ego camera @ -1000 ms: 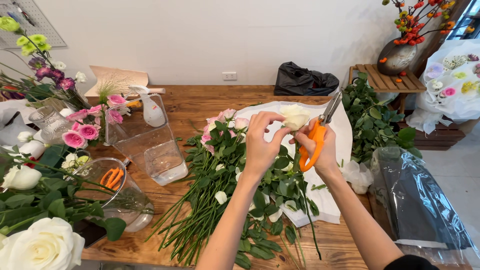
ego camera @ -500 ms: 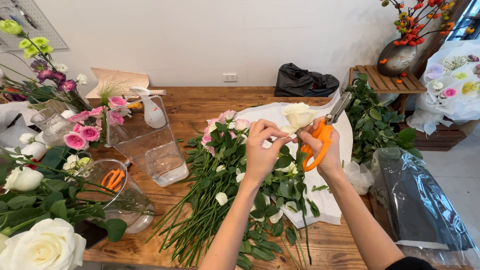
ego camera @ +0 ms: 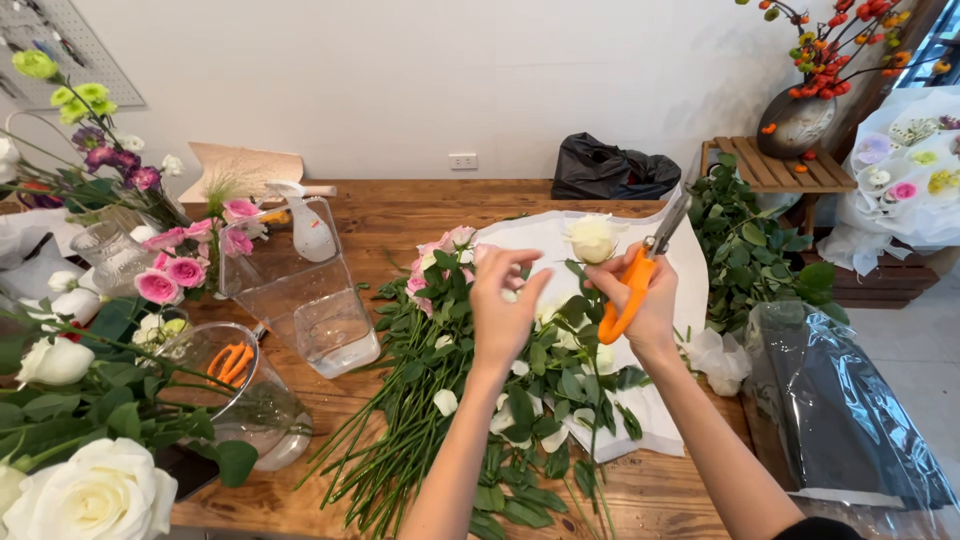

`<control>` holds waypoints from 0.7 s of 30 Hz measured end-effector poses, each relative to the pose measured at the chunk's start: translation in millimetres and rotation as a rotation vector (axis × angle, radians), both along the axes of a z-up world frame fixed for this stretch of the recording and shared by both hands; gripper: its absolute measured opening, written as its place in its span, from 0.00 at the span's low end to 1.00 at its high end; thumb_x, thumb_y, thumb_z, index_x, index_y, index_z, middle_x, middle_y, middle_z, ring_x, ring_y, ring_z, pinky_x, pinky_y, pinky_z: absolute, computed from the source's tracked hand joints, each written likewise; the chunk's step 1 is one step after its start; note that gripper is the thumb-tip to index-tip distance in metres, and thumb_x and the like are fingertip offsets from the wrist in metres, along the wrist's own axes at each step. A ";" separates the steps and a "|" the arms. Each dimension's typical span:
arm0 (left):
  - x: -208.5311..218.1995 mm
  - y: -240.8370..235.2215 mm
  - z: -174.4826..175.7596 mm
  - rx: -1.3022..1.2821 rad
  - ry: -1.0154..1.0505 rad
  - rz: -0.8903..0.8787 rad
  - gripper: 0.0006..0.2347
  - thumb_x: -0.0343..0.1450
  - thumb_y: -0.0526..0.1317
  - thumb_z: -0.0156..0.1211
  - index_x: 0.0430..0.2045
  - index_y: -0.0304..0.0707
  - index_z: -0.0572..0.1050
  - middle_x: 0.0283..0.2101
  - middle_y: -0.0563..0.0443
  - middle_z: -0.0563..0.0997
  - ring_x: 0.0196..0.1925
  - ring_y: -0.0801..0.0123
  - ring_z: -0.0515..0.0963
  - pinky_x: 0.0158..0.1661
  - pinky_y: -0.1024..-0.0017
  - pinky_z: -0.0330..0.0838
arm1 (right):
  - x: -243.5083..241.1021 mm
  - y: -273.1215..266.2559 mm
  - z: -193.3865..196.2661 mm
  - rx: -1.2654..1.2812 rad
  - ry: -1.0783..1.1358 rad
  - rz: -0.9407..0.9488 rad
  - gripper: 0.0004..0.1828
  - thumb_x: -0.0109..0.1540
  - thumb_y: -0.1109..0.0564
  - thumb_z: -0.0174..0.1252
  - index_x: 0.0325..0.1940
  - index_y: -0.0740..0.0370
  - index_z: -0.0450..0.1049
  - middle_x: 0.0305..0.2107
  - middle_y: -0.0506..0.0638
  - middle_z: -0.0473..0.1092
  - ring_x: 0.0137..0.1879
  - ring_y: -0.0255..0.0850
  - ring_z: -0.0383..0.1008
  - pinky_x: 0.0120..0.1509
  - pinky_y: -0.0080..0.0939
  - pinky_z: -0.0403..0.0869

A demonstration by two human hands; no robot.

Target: The person trims the stems of white roses using orange-handled shears and places the cut flowers into a glass vase. The person repeatedly picks up roses, cuts the stems, and arranges them in the vase.

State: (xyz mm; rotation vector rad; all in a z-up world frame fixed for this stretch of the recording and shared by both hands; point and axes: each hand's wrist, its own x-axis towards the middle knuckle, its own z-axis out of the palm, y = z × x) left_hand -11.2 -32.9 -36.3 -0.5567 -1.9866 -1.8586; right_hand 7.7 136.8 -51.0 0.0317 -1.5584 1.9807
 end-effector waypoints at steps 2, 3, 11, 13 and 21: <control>16.3 4.4 23.4 -0.031 0.067 -0.020 0.10 0.67 0.40 0.69 0.39 0.42 0.80 0.37 0.53 0.74 0.41 0.70 0.70 0.42 0.72 0.69 | 2.4 -4.9 -0.3 0.038 0.010 -0.008 0.24 0.53 0.68 0.70 0.38 0.58 0.60 0.26 0.55 0.73 0.29 0.42 0.79 0.34 0.32 0.76; 23.7 6.6 36.0 -0.064 0.138 -0.043 0.10 0.67 0.42 0.70 0.38 0.43 0.80 0.35 0.56 0.73 0.40 0.72 0.68 0.42 0.74 0.68 | 2.8 -7.5 0.4 0.076 0.025 -0.020 0.23 0.53 0.68 0.70 0.38 0.59 0.60 0.25 0.54 0.73 0.29 0.41 0.78 0.36 0.32 0.76; 18.0 17.1 34.7 -0.060 0.339 -0.021 0.11 0.64 0.41 0.71 0.37 0.44 0.77 0.33 0.56 0.68 0.38 0.69 0.69 0.37 0.75 0.68 | 5.2 -9.2 -4.0 0.148 0.049 -0.075 0.21 0.54 0.67 0.70 0.38 0.60 0.62 0.26 0.54 0.73 0.31 0.38 0.77 0.38 0.32 0.75; 19.7 16.3 35.9 -0.071 0.353 -0.019 0.09 0.64 0.41 0.71 0.34 0.44 0.78 0.33 0.57 0.68 0.39 0.69 0.69 0.37 0.75 0.68 | 2.2 -5.2 -10.3 0.164 0.049 -0.079 0.20 0.55 0.67 0.69 0.38 0.61 0.62 0.26 0.54 0.72 0.31 0.38 0.77 0.39 0.32 0.75; 12.9 13.7 2.6 0.131 0.049 -0.163 0.04 0.65 0.35 0.71 0.23 0.43 0.80 0.30 0.57 0.68 0.36 0.73 0.66 0.41 0.75 0.65 | -2.1 0.6 -11.1 0.060 0.067 -0.051 0.21 0.55 0.69 0.68 0.38 0.59 0.61 0.27 0.51 0.71 0.30 0.38 0.77 0.37 0.32 0.75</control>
